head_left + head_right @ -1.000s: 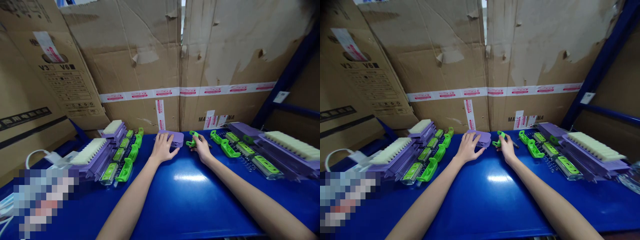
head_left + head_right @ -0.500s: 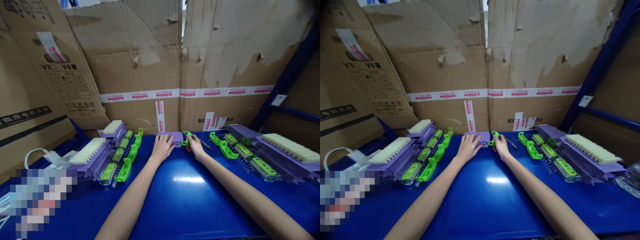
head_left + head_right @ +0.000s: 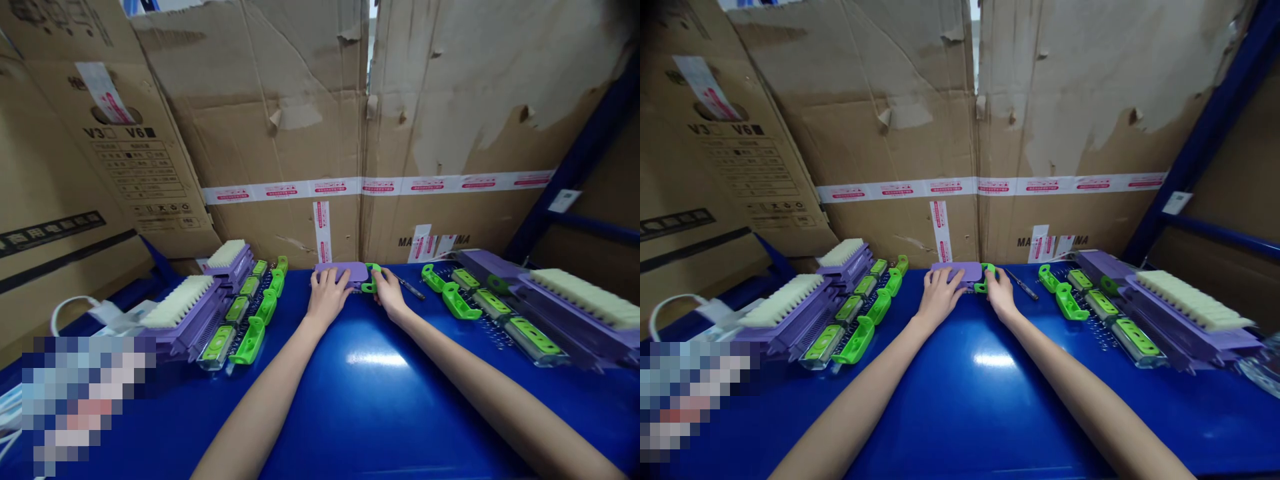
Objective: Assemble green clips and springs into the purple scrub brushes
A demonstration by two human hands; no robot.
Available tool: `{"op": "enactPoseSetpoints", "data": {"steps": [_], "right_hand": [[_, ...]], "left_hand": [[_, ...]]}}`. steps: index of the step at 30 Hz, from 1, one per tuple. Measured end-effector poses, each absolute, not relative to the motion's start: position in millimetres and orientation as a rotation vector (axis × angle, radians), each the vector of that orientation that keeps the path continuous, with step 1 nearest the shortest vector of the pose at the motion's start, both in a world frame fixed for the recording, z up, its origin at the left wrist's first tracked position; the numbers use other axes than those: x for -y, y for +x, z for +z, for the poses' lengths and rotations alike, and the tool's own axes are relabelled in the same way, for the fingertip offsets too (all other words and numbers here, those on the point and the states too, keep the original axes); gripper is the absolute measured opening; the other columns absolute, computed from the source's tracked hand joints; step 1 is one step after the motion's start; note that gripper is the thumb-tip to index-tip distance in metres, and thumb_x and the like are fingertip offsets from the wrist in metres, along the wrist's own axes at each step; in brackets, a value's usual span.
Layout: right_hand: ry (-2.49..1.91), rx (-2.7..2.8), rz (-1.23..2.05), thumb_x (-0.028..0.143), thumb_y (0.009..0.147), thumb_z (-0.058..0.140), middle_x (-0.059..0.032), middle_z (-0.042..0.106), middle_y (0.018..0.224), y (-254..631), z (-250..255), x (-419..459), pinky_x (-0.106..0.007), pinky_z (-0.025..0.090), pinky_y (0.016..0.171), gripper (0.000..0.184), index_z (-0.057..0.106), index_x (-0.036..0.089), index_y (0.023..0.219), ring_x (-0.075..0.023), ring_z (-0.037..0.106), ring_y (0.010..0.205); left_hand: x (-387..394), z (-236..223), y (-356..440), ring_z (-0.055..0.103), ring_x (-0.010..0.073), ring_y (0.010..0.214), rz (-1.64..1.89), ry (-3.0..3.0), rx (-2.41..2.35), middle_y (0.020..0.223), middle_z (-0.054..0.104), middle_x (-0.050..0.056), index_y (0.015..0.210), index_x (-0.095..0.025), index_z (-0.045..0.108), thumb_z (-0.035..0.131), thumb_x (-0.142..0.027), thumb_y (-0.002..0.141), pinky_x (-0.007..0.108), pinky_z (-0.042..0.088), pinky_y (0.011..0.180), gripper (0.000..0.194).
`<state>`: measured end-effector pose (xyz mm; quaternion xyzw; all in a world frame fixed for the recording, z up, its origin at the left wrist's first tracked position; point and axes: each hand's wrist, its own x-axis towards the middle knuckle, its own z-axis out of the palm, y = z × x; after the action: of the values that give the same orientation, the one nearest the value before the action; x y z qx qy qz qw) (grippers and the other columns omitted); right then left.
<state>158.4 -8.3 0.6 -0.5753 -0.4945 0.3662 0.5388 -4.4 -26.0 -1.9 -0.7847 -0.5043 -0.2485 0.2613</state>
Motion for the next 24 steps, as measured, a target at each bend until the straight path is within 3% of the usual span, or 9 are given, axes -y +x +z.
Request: {"op": "enactPoseSetpoints", "data": {"steps": [12, 24], "right_hand": [[-1.517, 1.269, 0.869, 0.041, 0.088, 0.042, 0.0044, 0.052, 0.047, 150.6, 7.0, 7.2, -0.018, 0.035, 0.033, 0.033, 0.056, 0.017, 0.105, -0.0101, 0.048, 0.033], [-1.385, 1.352, 0.872, 0.046, 0.087, 0.041, 0.0052, 0.051, 0.046, 149.8, -0.7, 12.2, -0.019, 0.038, 0.036, 0.034, 0.056, 0.019, 0.099, -0.0109, 0.048, 0.034]], "left_hand": [[28.9, -0.6, -2.1, 0.049, 0.0279, 0.107, -0.708, -2.099, 1.414, 0.118, 0.056, 0.011, 0.125, -0.028, 0.053, 0.049, -0.04, 0.088, 0.057, 0.03, 0.099, 0.04], [32.7, 2.8, -3.3, 0.049, 0.0283, 0.108, -0.712, -2.203, 1.28, 0.118, 0.055, 0.013, 0.126, -0.026, 0.051, 0.048, -0.039, 0.087, 0.051, 0.034, 0.095, 0.042]]}}
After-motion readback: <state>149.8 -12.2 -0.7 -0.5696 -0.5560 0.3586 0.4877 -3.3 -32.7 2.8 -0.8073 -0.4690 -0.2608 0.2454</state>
